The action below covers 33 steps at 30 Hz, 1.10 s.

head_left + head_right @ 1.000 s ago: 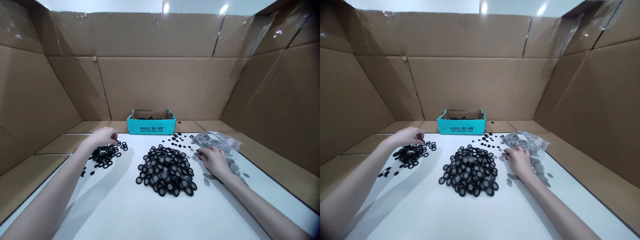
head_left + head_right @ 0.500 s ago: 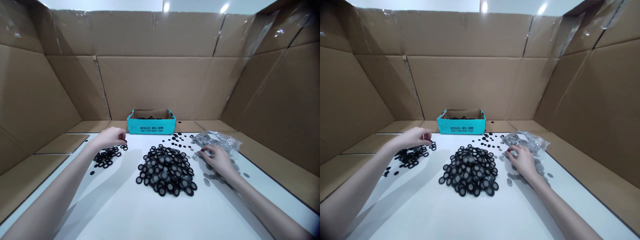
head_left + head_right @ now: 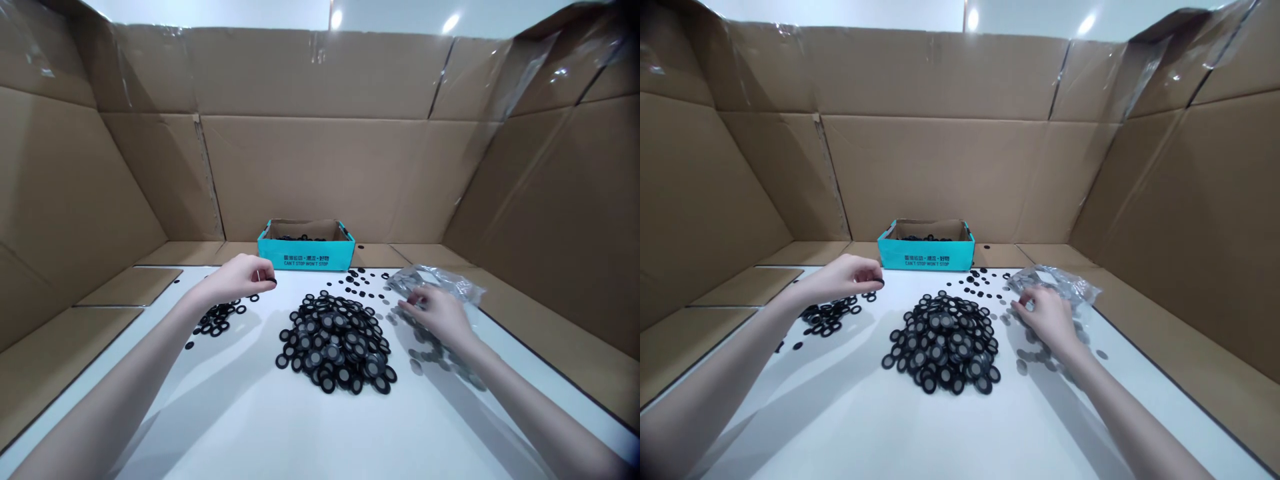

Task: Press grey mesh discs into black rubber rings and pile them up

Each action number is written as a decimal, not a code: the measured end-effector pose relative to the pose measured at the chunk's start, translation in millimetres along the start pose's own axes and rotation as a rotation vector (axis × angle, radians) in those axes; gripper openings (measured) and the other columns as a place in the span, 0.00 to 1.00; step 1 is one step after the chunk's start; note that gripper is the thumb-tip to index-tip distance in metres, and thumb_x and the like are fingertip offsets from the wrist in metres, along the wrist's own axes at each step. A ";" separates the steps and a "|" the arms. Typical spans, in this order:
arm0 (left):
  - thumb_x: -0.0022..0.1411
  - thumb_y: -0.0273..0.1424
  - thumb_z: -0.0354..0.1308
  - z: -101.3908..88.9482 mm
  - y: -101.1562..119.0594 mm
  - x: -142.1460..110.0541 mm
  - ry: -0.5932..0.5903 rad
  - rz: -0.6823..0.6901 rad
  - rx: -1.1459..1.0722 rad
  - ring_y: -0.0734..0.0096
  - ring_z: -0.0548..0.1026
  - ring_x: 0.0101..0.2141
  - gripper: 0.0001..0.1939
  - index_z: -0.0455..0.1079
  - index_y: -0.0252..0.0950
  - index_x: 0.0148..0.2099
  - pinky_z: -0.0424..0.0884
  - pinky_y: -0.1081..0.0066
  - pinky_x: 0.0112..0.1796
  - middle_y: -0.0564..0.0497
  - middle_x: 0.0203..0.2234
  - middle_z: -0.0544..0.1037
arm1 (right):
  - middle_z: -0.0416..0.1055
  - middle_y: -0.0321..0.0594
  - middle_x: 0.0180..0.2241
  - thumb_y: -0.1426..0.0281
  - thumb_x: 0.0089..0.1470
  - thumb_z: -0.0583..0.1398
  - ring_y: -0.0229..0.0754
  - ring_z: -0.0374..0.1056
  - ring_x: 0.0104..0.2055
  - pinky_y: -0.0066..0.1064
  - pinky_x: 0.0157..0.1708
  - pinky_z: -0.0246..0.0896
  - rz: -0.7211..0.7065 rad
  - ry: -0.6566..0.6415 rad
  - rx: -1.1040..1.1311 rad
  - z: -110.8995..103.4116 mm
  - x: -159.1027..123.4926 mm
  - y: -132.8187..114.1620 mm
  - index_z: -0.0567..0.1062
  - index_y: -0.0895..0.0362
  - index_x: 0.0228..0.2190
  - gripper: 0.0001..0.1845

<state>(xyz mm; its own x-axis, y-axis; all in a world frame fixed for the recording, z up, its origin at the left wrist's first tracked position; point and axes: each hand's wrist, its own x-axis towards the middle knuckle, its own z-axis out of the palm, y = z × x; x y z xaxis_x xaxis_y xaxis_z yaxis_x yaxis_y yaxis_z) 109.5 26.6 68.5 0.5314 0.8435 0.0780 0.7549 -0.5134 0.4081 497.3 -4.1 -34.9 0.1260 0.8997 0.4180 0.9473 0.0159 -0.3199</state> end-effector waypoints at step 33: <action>0.52 0.27 0.66 24.9 54.4 -14.7 -0.034 0.109 -0.754 0.72 0.76 0.26 0.05 0.74 0.30 0.31 0.72 0.75 0.29 0.50 0.22 0.79 | 0.75 0.35 0.26 0.68 0.53 0.63 0.38 0.65 0.29 0.31 0.29 0.56 -0.256 0.027 0.897 -18.5 -36.4 -163.9 0.77 0.54 0.25 0.07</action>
<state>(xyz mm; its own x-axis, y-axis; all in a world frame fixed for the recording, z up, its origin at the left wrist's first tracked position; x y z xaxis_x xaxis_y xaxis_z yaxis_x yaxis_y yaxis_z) 152.3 -17.6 66.9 0.6086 0.7825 0.1311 0.2365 -0.3366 0.9114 342.9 -47.6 18.1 -0.0381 0.8118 0.5827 0.3668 0.5538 -0.7475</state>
